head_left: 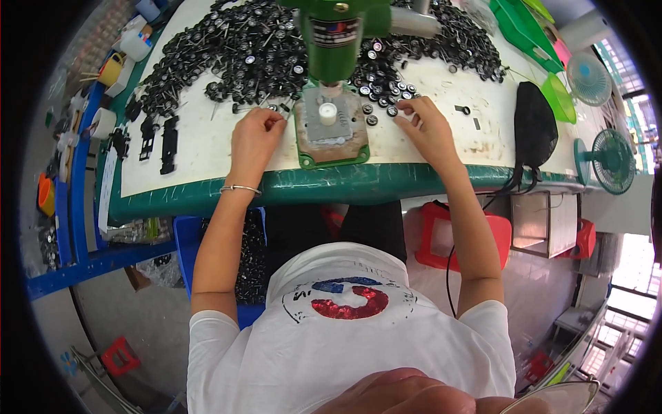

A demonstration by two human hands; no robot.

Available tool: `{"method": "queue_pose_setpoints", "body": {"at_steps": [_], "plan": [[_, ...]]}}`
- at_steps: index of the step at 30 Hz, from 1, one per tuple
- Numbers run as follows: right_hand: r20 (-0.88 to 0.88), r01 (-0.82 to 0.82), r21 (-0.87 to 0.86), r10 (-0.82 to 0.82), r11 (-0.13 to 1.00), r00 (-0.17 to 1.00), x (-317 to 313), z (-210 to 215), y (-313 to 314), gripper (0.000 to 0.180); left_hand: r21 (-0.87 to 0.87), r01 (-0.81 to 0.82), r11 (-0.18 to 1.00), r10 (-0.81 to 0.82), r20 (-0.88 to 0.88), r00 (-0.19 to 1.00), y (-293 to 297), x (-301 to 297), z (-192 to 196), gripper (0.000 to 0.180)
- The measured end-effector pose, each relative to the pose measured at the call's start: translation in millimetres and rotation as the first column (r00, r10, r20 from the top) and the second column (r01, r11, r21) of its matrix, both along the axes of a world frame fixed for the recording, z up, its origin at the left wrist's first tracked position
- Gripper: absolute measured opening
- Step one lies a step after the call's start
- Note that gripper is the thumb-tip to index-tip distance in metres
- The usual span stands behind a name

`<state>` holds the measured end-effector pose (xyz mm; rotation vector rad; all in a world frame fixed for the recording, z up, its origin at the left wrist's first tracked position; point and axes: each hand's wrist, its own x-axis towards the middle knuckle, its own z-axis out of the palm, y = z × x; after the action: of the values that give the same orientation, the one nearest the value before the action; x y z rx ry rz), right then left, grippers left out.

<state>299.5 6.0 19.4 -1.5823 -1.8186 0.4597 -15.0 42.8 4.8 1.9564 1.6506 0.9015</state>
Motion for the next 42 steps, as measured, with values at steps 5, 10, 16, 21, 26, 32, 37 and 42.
{"method": "queue_pose_setpoints", "body": {"at_steps": [5, 10, 16, 21, 26, 32, 37, 42], "plan": [[0.140, 0.007, 0.177, -0.032, 0.984, 0.990, -10, -10, 2, 0.017, 0.015, -0.016, 1.000, 0.017, -0.057, 0.998, 6, 6, 0, 0.014], [0.032, 0.042, 0.095, -0.045, 0.995, 0.998, -7, -8, -1, 0.015, -0.026, -0.019, 0.999, 0.021, 0.080, 0.997, 4, 10, 5, 0.017], [-0.341, -0.018, 0.076, 0.043, 0.997, 0.939, -40, 3, 2, 0.018, -0.026, -0.034, 0.999, 0.033, -0.043, 0.999, 11, 13, 2, 0.017], [-0.589, -0.178, -0.031, 0.126, 0.984, 0.798, -74, 24, 4, 0.022, 0.007, -0.029, 1.000, 0.029, -0.092, 0.995, 13, 13, 1, 0.014], [-0.559, -0.216, -0.152, 0.096, 0.965, 0.823, -88, 21, 15, 0.023, -0.037, -0.034, 0.999, 0.038, 0.120, 0.992, 5, -8, 5, 0.010], [-0.465, -0.174, 0.011, 0.159, 0.985, 0.871, -95, 9, 21, 0.026, -0.245, 0.102, 0.964, 0.116, 0.736, 0.667, -8, -21, 6, 0.012], [-0.557, -0.206, -0.200, 0.061, 0.958, 0.828, -96, 25, 20, 0.026, -0.145, 0.269, 0.952, 0.048, 0.941, 0.336, -11, -3, 11, 0.012], [-0.746, -0.152, -0.212, -0.060, 0.965, 0.663, -86, 27, 20, 0.023, -0.064, 0.287, 0.956, -0.077, 0.887, 0.455, -15, 16, 14, 0.014]]}}
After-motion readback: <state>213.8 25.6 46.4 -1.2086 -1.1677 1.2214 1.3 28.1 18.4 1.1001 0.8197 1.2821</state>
